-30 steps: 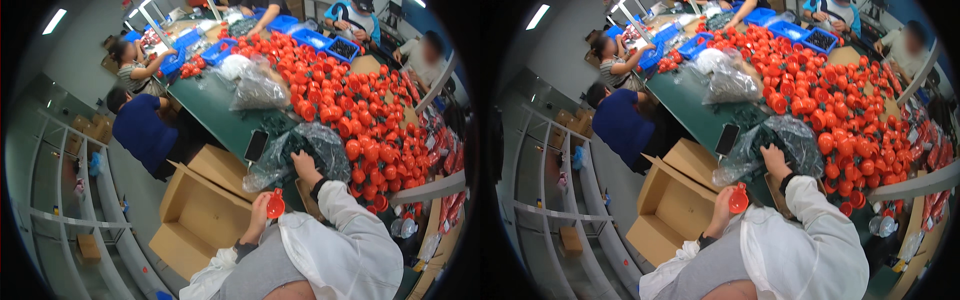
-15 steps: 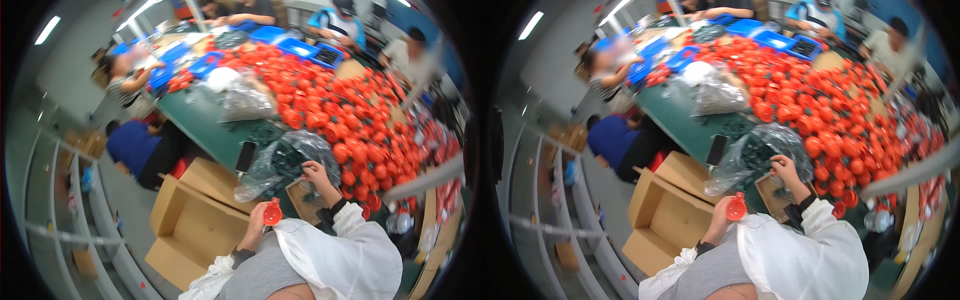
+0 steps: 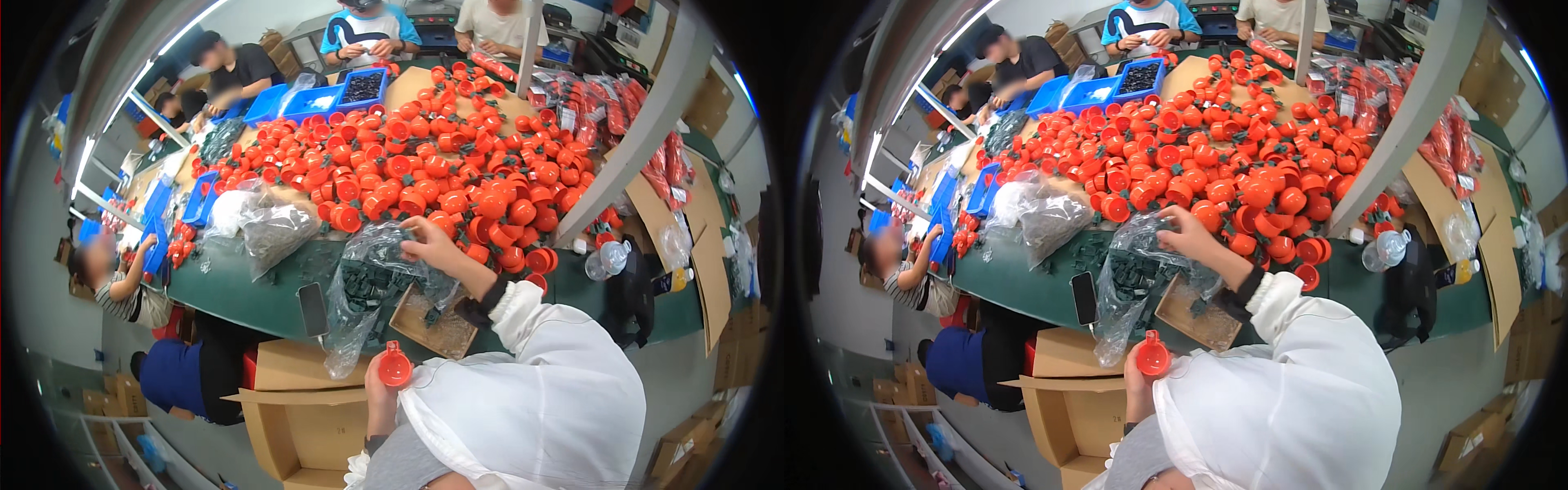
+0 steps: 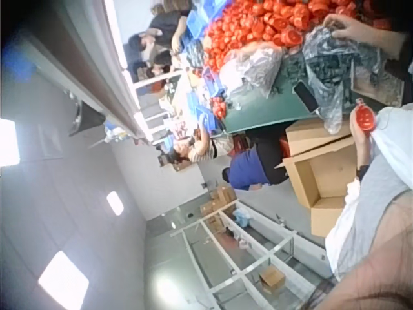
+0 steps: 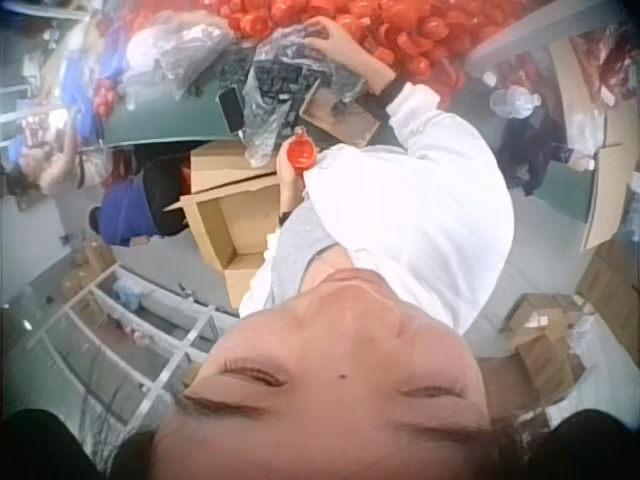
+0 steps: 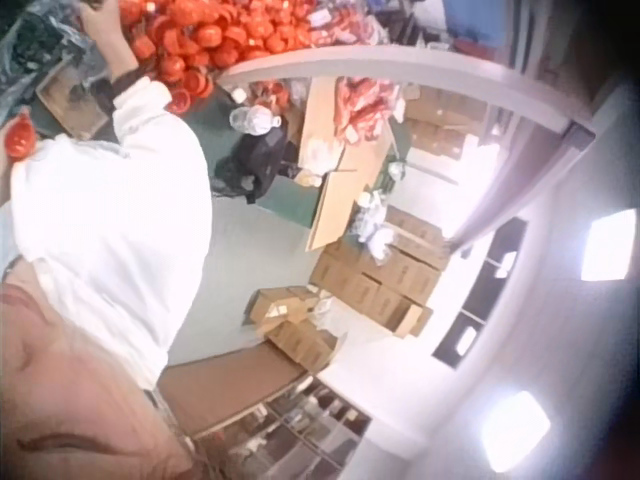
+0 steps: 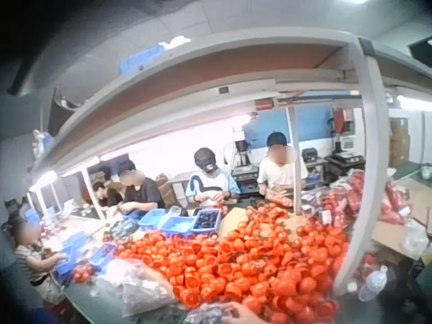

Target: Assembling small red plastic toy components by hand and packing them into a cardboard box.

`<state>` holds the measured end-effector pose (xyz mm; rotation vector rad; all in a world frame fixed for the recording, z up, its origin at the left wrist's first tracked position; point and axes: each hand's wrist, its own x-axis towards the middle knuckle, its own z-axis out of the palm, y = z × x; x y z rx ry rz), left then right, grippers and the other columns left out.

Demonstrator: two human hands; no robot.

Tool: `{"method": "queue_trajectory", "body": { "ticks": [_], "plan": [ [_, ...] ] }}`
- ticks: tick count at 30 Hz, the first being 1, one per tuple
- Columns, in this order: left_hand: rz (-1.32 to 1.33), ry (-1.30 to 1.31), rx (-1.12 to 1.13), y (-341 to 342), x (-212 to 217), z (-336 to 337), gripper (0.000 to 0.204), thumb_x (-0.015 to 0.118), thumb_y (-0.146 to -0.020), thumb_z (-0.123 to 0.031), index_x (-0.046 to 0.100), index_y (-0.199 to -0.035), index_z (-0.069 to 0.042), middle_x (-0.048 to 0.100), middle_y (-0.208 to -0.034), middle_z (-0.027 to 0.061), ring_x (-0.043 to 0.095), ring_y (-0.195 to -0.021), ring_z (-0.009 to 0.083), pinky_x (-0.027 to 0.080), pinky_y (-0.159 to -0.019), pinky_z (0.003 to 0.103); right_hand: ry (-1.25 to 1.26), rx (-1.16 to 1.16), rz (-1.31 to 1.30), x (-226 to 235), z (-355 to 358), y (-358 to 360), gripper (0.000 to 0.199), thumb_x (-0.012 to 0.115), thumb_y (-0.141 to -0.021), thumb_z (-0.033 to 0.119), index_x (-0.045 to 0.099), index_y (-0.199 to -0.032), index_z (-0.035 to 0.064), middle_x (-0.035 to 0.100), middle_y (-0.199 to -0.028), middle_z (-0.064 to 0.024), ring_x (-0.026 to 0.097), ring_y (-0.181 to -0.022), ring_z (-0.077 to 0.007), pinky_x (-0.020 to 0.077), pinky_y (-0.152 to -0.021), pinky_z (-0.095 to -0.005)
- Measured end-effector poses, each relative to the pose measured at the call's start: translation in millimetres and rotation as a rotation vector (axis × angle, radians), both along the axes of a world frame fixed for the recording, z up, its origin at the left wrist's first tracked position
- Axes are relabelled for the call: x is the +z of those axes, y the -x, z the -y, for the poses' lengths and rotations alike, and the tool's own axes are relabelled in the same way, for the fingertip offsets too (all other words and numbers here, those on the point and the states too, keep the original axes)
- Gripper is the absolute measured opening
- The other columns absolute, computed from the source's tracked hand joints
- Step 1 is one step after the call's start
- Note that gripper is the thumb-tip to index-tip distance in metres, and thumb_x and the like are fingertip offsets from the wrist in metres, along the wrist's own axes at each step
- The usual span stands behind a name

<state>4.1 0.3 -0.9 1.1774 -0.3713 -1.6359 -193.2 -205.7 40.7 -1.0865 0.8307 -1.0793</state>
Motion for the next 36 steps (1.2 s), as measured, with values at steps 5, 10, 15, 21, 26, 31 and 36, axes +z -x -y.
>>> {"method": "queue_trajectory", "body": {
  "ticks": [5,10,15,21,26,31,36],
  "plan": [
    [0.003,0.07,-0.037,1,13,7,0.031,0.038,-0.091,-0.018,0.045,-0.114,0.002,0.052,-0.11,0.0133,0.055,-0.098,0.0217,0.049,-0.081,0.037,0.058,-0.263,-0.081,24,3,40,0.022,0.054,-0.078,0.002,0.056,-0.101,0.0006,0.06,-0.088,-0.0064,0.06,-0.069,-0.0116,0.0494,-0.061,-0.0237],
    [0.102,0.166,-0.096,1,29,13,0.035,0.04,-0.089,-0.008,0.034,-0.123,-0.006,0.047,-0.115,0.0131,0.054,-0.096,0.0212,0.05,-0.079,0.037,-0.015,-0.091,-0.2,-4,-41,73,0.011,0.056,-0.081,0.009,0.051,-0.087,0.0024,0.055,-0.078,-0.0019,0.059,-0.079,-0.0123,0.0485,-0.064,-0.0265],
    [0.097,0.234,-0.137,5,41,16,0.028,0.044,-0.091,-0.015,0.045,-0.117,-0.004,0.053,-0.11,0.0083,0.054,-0.096,0.0128,0.048,-0.078,0.026,-0.491,0.393,0.127,-8,-140,16,0.063,0.055,-0.08,0.007,0.025,-0.136,0.0099,0.059,-0.103,-0.0178,0.063,-0.073,-0.0207,0.0516,-0.065,-0.0279],
    [0.027,0.231,0.002,-12,52,4,0.041,0.032,-0.093,-0.03,0.045,-0.116,0.0,0.056,-0.105,0.0127,0.059,-0.085,0.0184,0.05,-0.071,0.031,-0.383,0.197,0.428,-1,-122,10,0.035,0.046,-0.086,0.009,0.045,-0.119,-0.0026,0.052,-0.114,-0.0168,0.061,-0.072,-0.0212,0.0534,-0.066,-0.0304],
    [-0.067,0.253,0.062,-24,70,2,0.049,0.034,-0.091,-0.037,0.048,-0.115,0.004,0.06,-0.098,0.0123,0.061,-0.074,0.0152,0.052,-0.058,0.025,-0.218,0.158,0.291,46,-90,-14,0.032,0.049,-0.086,0.006,0.046,-0.117,-0.0036,0.052,-0.114,-0.0143,0.061,-0.078,-0.0191,0.0523,-0.069,-0.0274],
    [0.049,0.278,0.01,-29,86,1,0.058,0.022,-0.091,-0.042,0.053,-0.104,0.005,0.062,-0.085,0.0153,0.054,-0.054,0.0166,0.041,-0.044,0.023,-0.019,0.463,-0.018,72,-93,-40,0.034,0.058,-0.083,0.008,0.05,-0.115,-0.0021,0.057,-0.103,-0.0074,0.059,-0.085,-0.0123,0.0488,-0.073,-0.0252],
    [0.086,0.254,0.075,-27,78,-1,0.059,0.021,-0.091,-0.042,0.055,-0.099,0.005,0.062,-0.081,0.0156,0.055,-0.054,0.0172,0.042,-0.045,0.024,0.193,0.462,-0.083,62,-112,-62,0.03,0.062,-0.081,0.013,0.059,-0.107,-0.0014,0.059,-0.092,-0.0035,0.054,-0.086,-0.0093,0.0431,-0.076,-0.0233]
  ]
}}
